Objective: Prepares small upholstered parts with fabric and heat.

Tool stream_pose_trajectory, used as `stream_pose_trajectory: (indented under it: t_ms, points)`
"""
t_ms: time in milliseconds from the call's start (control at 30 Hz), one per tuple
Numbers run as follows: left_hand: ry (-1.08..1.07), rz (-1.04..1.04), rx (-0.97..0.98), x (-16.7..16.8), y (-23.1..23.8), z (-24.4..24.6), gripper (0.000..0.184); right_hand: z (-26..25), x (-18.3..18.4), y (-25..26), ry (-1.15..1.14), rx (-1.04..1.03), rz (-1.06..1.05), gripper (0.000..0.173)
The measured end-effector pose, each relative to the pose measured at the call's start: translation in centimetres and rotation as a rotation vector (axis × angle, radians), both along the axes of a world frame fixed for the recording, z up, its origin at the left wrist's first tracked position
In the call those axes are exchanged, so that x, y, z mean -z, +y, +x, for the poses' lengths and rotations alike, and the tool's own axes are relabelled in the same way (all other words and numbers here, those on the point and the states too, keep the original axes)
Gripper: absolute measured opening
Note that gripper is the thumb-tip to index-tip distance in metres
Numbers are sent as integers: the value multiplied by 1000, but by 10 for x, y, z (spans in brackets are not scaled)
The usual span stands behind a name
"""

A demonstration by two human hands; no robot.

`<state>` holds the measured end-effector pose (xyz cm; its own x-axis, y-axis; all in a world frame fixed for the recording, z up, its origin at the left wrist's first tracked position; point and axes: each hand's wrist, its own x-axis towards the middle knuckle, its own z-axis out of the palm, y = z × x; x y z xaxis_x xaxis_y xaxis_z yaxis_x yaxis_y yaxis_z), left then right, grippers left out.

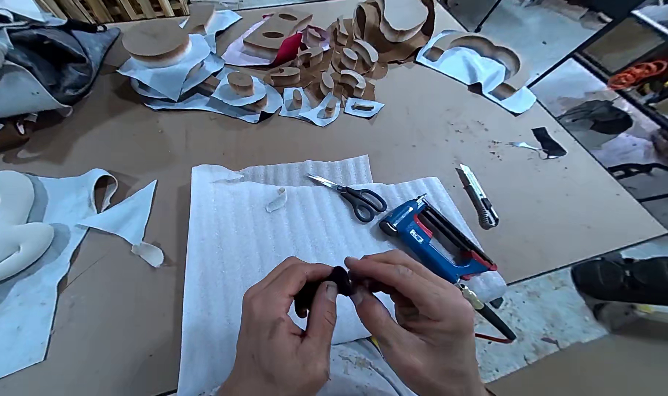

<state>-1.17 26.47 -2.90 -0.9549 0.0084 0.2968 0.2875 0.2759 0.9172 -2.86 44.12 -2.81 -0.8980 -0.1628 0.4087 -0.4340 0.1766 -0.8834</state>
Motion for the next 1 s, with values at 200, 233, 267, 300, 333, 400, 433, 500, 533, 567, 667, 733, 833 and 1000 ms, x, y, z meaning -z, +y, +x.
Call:
stream_pose_trajectory:
  t_ms: [200, 233, 267, 300, 333, 400, 433, 500, 533, 567, 667, 733, 833, 1000]
  points:
    - [205, -189, -96, -5, 1, 4, 19, 7, -2, 5, -296, -244, -251, 36]
    - [210, -192, -102, -6, 1, 5, 18, 9, -2, 3, -310, -243, -274, 36]
    - [215, -195, -106, -7, 1, 5, 18, 10, -3, 2, -317, -235, -289, 36]
    - [217, -197, -106, -7, 1, 6, 17, 11, -3, 0, -321, -226, -305, 35]
    - [218, -200, -102, -9, 1, 7, 17, 11, -4, -1, -322, -220, -321, 35]
    - [216, -195, -100, -10, 2, 8, 20, 11, -5, -1, -306, -205, -329, 34]
    - [217, -180, -103, -10, 3, 8, 22, 11, -7, -1, -289, -190, -315, 34]
    - [212, -143, -101, -8, 4, 9, 31, 10, -8, -2, -256, -164, -286, 35]
    - [208, -125, -104, -7, 5, 9, 38, 9, -8, -5, -247, -145, -281, 35]
    - [208, -104, -109, -6, 6, 9, 44, 9, -8, -7, -250, -124, -286, 35]
    - [253, -51, -134, -1, 12, 10, 49, 8, -5, -16, -318, -113, -400, 31]
    - [288, -34, -145, 2, 15, 9, 48, 8, -4, -18, -349, -140, -509, 27]
    - [260, 2, -106, -2, 14, 8, 47, 5, -1, -16, -338, -183, -587, 24]
    - [60, 160, 8, -12, 13, 4, 37, -11, 8, -2, -227, -247, -449, 23]
